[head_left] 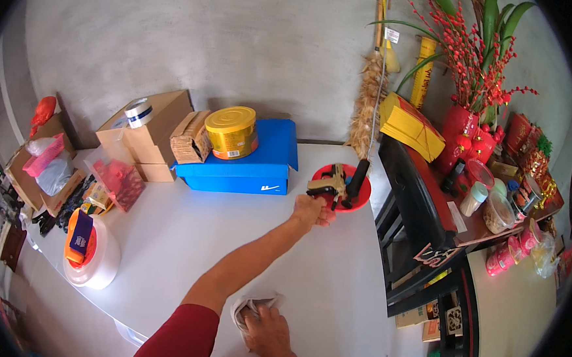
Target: The person wipes a white chest freezer surface with a cloth, moving various items like boxes and containers aside to clean underneath. They then move to a wooden dining table, where they wipe the surface and dry several small white bowls and a red plastic tray with the same cloth.
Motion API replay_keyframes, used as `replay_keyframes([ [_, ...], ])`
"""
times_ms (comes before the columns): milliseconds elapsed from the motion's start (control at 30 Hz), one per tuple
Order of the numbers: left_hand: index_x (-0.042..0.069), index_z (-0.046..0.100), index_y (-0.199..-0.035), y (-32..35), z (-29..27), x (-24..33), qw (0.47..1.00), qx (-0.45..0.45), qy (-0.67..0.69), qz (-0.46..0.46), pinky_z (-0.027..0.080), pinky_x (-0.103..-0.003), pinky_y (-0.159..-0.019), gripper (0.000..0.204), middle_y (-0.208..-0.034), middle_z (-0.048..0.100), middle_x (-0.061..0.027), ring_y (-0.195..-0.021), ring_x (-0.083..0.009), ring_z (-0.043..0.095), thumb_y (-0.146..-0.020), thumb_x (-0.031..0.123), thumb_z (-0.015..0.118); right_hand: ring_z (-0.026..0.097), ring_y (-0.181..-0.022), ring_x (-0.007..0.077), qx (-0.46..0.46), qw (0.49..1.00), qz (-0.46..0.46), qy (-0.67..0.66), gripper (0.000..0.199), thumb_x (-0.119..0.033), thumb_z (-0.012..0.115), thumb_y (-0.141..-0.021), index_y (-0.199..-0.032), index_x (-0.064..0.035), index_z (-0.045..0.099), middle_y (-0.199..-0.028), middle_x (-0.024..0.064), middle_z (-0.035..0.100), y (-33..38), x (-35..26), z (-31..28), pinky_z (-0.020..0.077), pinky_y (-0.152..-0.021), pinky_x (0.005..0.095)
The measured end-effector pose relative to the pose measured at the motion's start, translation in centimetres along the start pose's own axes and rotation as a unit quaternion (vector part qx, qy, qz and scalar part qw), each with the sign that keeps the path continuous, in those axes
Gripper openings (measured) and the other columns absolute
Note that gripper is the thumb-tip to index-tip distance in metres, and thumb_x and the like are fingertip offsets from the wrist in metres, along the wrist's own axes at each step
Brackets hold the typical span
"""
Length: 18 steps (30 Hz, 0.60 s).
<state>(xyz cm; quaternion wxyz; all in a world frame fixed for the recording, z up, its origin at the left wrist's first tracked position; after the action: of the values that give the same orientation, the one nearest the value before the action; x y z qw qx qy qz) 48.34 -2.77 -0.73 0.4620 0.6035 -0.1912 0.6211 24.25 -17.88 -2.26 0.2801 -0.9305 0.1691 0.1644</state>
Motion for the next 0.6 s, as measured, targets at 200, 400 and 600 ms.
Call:
replay_keyframes([
  [200, -0.006, 0.06, -0.092, 1.2, -4.8, 9.4, 0.996, 0.036, -0.01, 0.079, 0.055, -0.036, -0.047, 0.019, -0.078, 0.065, -0.0174, -0.061, -0.0251, 0.067, -0.085, 0.01, 0.054, 0.052, -0.075, 0.0243, -0.013, 1.0, -0.003, 0.009, 0.033, -0.019, 0.065, -0.063, -0.096, -0.0161, 0.065, -0.087, 0.0043, 0.05, -0.3, -0.1, -0.5, 0.0458, -0.054, 0.0352],
  [400, -0.003, 0.053, -0.102, 0.5, -12.8, 16.6, 0.981, 0.111, 0.016, 0.158, 0.056, -0.035, -0.047, 0.02, -0.076, 0.065, -0.0182, -0.059, -0.0249, 0.066, -0.089, 0.01, 0.049, 0.051, -0.077, 0.0243, 0.003, 1.0, -0.005, -0.002, 0.042, -0.019, 0.069, -0.057, -0.099, -0.016, 0.064, -0.089, 0.0046, 0.05, -0.3, 0.1, -0.4, 0.045, -0.056, 0.0352],
  [600, -0.006, 0.057, -0.095, 0.3, -19.6, 20.0, 0.954, 0.196, 0.064, 0.217, 0.057, -0.034, -0.047, 0.018, -0.077, 0.066, -0.0177, -0.061, -0.024, 0.068, -0.091, 0.007, 0.045, 0.051, -0.074, 0.0246, 0.022, 0.999, -0.021, -0.015, 0.038, -0.018, 0.065, -0.06, -0.098, -0.0147, 0.064, -0.09, 0.0056, 0.051, -0.3, 0.0, 0.0, 0.0446, -0.054, 0.0356],
])
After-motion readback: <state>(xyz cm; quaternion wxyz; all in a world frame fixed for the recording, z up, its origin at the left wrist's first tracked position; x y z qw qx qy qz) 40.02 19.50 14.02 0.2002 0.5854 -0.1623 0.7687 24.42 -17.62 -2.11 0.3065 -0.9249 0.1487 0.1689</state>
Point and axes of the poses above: each hand's wrist, its own y-axis away from the middle knuckle, its own z-axis out of the palm, x = y × z, the point moved 6 cm from there along -y, towards the middle knuckle
